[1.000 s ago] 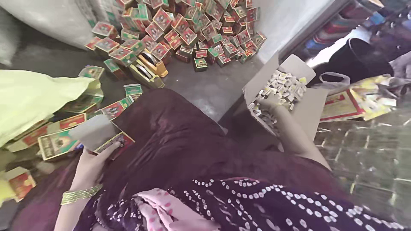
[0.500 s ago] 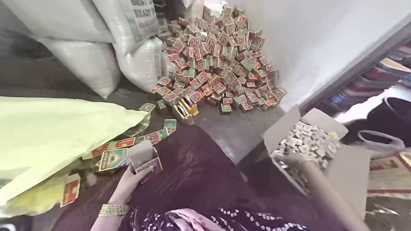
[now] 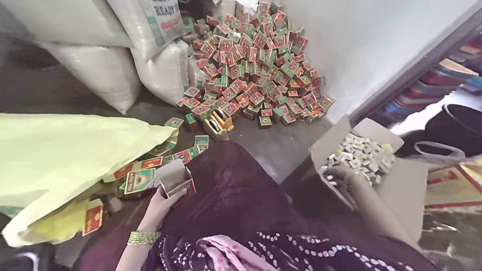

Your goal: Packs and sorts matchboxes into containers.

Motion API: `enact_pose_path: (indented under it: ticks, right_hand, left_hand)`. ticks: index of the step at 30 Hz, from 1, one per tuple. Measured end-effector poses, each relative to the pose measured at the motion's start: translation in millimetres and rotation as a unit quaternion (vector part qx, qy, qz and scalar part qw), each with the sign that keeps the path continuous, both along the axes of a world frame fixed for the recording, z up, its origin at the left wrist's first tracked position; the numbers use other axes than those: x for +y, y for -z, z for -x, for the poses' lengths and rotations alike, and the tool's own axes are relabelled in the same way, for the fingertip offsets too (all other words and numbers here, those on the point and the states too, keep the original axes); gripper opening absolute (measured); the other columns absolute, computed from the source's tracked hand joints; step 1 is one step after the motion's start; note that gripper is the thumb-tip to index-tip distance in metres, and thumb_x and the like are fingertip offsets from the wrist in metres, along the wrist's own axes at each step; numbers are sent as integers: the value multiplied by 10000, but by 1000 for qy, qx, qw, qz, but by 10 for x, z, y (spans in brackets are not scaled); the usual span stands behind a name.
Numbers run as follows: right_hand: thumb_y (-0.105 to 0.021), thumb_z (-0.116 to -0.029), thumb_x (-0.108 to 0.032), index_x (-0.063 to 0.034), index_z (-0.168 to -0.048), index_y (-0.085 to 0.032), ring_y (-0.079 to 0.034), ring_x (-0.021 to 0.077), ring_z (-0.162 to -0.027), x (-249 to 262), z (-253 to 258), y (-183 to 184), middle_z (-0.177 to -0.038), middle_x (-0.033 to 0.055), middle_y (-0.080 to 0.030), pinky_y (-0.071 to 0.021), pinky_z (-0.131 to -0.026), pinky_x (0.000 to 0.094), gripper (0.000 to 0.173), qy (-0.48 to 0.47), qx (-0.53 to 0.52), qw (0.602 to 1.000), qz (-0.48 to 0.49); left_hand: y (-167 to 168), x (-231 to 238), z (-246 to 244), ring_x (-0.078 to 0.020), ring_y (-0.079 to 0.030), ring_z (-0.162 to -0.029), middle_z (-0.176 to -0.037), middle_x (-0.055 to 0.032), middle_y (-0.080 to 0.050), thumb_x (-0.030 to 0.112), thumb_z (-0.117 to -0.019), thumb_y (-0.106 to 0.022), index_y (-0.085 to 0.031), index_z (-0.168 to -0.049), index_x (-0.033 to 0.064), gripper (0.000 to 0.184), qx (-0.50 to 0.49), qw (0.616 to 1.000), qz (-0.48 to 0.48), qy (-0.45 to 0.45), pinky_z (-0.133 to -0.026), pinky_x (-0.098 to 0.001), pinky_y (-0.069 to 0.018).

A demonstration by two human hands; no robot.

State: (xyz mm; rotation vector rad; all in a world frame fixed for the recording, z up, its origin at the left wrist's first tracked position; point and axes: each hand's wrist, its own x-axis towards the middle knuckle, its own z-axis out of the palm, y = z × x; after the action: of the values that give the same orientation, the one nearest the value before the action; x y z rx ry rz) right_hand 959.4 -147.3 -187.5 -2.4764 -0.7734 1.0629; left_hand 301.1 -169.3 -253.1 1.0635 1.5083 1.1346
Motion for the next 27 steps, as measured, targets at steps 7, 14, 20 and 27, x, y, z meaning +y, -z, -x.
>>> enact_pose_path:
  ticks: [7,14,20,27]
  right_hand:
    - [-844,-772,-233,-38,-1318,-592,-668,379,-1063,65,49,-20,-1197,246,-659,-546,-908,595,633,-64,-130,988,48]
    - [-762,-886,-223,-69,-1383,-579,-659,324,-1054,51,36,-14,-1207,207,-660,-537,-927,542,552,-120,-77,986,86]
    - [-822,-795,-147,-44,-1243,-644,-702,269,-937,-5,5,-31,-1100,179,-701,-585,-852,475,493,-36,-78,996,19]
    - [-815,-832,-137,-71,-1330,-616,-668,256,-837,-205,-302,-194,-1066,171,-696,-565,-746,442,540,83,-42,993,-69]
  left_hand:
    - [-31,-18,19,-87,-678,-1103,-1256,-56,-682,311,-712,-872,-432,-1475,63,916,41,999,8,11,-966,-306,-571]
    - [-20,-37,8,-72,-653,-1143,-1313,-68,-650,333,-731,-861,-396,-1496,45,940,63,998,10,30,-993,-290,-548]
    - [-87,-70,-38,-27,-645,-1118,-1301,-57,-644,288,-755,-838,-393,-1485,32,892,68,997,7,32,-979,-243,-541]
    - [11,-47,6,-65,-682,-1061,-1236,-57,-676,280,-771,-830,-417,-1463,23,846,50,998,-5,37,-944,-279,-576]
